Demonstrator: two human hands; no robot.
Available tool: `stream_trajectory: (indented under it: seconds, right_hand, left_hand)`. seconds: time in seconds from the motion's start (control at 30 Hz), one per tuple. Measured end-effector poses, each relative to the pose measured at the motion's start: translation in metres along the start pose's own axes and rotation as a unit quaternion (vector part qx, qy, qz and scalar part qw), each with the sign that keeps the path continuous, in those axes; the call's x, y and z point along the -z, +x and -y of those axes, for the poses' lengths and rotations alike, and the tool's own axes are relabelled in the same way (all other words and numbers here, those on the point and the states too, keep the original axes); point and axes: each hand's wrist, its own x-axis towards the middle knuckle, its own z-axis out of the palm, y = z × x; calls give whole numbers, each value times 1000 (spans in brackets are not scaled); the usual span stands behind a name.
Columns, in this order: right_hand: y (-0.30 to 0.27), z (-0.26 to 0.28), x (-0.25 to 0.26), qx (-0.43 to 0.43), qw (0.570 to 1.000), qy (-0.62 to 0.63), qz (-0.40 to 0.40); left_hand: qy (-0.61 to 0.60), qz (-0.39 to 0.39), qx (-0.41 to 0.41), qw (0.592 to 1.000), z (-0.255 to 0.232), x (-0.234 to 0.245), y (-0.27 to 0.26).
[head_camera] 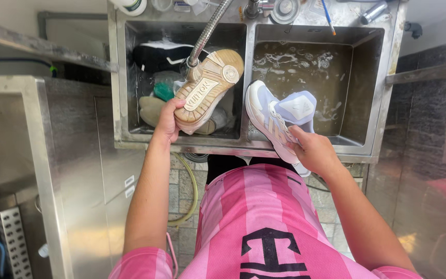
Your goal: The person washes sneakers in a stainless steel sink using a brush and a water sprayer to rinse them.
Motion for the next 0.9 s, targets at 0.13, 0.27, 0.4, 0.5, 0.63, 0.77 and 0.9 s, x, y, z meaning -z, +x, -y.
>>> stream_trajectory:
  seconds: [0.13,0.27,0.4,0.5,0.63,0.77,0.9]
  right_hand:
    - [2,-16,1,14,999,-17,23]
    - [4,-32,5,40,999,-18,32]
    - [2,-41,9,37,998,-22,49]
    - [2,-42,10,75,996,-28,37]
    - [3,-38,5,76,994,-54,65]
    - [2,-34,1,104,990,-81,57]
    - [-1,-26,-10,129,988,-80,28]
  left_hand:
    - [-84,23,-27,996,9,-21,-35]
    - [-162,30,-39,986,20,-45,-64]
    - [-205,42,-55,976,39,-61,-90]
    - [-218,20,-60,974,53,-64,-109]
    - [-241,-11,-73,968,70,-57,-134]
    - [-260,3,-111,959,81,-45,-151]
    - [-264,0,-129,956,89,-26,-170]
